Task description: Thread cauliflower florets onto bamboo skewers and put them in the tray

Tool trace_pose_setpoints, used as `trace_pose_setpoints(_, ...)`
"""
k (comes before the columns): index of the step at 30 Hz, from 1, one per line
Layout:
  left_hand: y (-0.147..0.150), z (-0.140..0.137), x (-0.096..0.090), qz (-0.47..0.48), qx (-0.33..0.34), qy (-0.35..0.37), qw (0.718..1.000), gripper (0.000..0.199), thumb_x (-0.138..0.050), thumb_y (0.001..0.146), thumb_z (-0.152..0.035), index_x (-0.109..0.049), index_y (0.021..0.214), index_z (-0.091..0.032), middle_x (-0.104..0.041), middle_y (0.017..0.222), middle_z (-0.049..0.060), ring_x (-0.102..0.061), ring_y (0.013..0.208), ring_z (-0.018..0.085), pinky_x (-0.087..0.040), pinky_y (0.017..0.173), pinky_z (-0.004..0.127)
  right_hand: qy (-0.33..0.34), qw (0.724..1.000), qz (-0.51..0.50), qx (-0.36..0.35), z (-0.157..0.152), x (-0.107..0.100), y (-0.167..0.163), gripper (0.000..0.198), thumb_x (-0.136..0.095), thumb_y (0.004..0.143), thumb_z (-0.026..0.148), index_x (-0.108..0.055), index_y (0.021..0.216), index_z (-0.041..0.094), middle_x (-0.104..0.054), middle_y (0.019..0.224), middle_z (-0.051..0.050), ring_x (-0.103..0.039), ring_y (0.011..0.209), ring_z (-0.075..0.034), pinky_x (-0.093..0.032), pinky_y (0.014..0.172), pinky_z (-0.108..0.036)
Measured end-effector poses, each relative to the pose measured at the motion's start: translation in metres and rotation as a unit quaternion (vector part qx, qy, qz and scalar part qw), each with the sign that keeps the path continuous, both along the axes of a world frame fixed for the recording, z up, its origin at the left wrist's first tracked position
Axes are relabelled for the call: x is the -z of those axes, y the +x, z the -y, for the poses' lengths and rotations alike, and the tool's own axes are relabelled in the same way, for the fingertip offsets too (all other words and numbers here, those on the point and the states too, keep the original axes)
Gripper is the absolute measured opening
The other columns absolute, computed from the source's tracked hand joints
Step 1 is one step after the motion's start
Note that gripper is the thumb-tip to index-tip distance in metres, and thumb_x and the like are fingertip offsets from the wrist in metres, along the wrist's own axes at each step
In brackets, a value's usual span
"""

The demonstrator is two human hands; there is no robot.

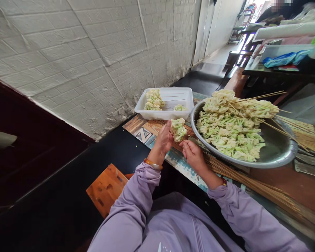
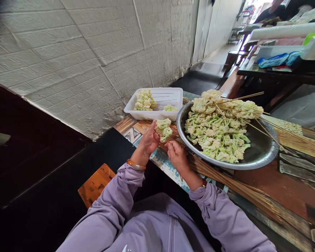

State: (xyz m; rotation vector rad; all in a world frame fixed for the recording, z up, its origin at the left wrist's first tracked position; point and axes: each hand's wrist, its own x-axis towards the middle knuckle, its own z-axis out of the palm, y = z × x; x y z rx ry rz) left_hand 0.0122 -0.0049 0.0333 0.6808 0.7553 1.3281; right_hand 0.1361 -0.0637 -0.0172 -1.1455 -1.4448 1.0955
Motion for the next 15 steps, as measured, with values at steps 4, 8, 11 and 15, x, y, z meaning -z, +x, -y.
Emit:
trace_pose_setpoints(4, 0.007, 0.015, 0.005, -0.005, 0.017, -0.029, 0.999, 0.041, -0.083, 0.062, -0.037, -0.068, 0.092, -0.013, -0.071, 0.08, 0.005, -0.064, 0.068, 0.014, -0.048, 0.06, 0.023, 0.003, 1.0, -0.004, 0.009, -0.001, -0.001, 0.001, 0.032, -0.04, 0.096, 0.047, -0.058, 0.087, 0.021, -0.041, 0.049, 0.006, -0.039, 0.043, -0.012, -0.031, 0.045, -0.025)
trace_pose_setpoints(8, 0.019, 0.021, 0.007, 0.026, -0.004, -0.088, 0.996, 0.03, -0.083, 0.057, -0.026, -0.066, 0.078, -0.013, -0.066, 0.069, 0.002, -0.059, 0.059, 0.011, -0.044, 0.054, 0.022, 0.017, 1.0, 0.006, 0.003, -0.001, -0.002, 0.001, 0.031, -0.042, 0.095, 0.046, -0.058, 0.086, 0.02, -0.041, 0.05, 0.006, -0.04, 0.045, -0.012, -0.032, 0.048, -0.026)
trace_pose_setpoints(11, 0.025, 0.02, 0.006, 0.035, -0.032, -0.101, 0.994, 0.025, -0.081, 0.059, -0.026, -0.064, 0.074, -0.015, -0.065, 0.068, 0.001, -0.06, 0.06, 0.012, -0.044, 0.054, 0.023, 0.014, 1.0, 0.002, 0.01, -0.001, -0.003, 0.0, 0.031, -0.042, 0.094, 0.046, -0.057, 0.085, 0.021, -0.04, 0.051, 0.006, -0.04, 0.046, -0.013, -0.033, 0.048, -0.026)
trace_pose_setpoints(15, 0.024, 0.015, 0.006, 0.022, -0.051, -0.075, 0.996, 0.03, -0.082, 0.059, -0.03, -0.065, 0.078, -0.015, -0.066, 0.069, 0.0, -0.061, 0.061, 0.011, -0.046, 0.057, 0.023, 0.02, 1.0, 0.002, 0.006, -0.001, -0.003, 0.0, 0.029, -0.042, 0.094, 0.044, -0.057, 0.083, 0.021, -0.041, 0.052, 0.006, -0.04, 0.047, -0.012, -0.032, 0.047, -0.025)
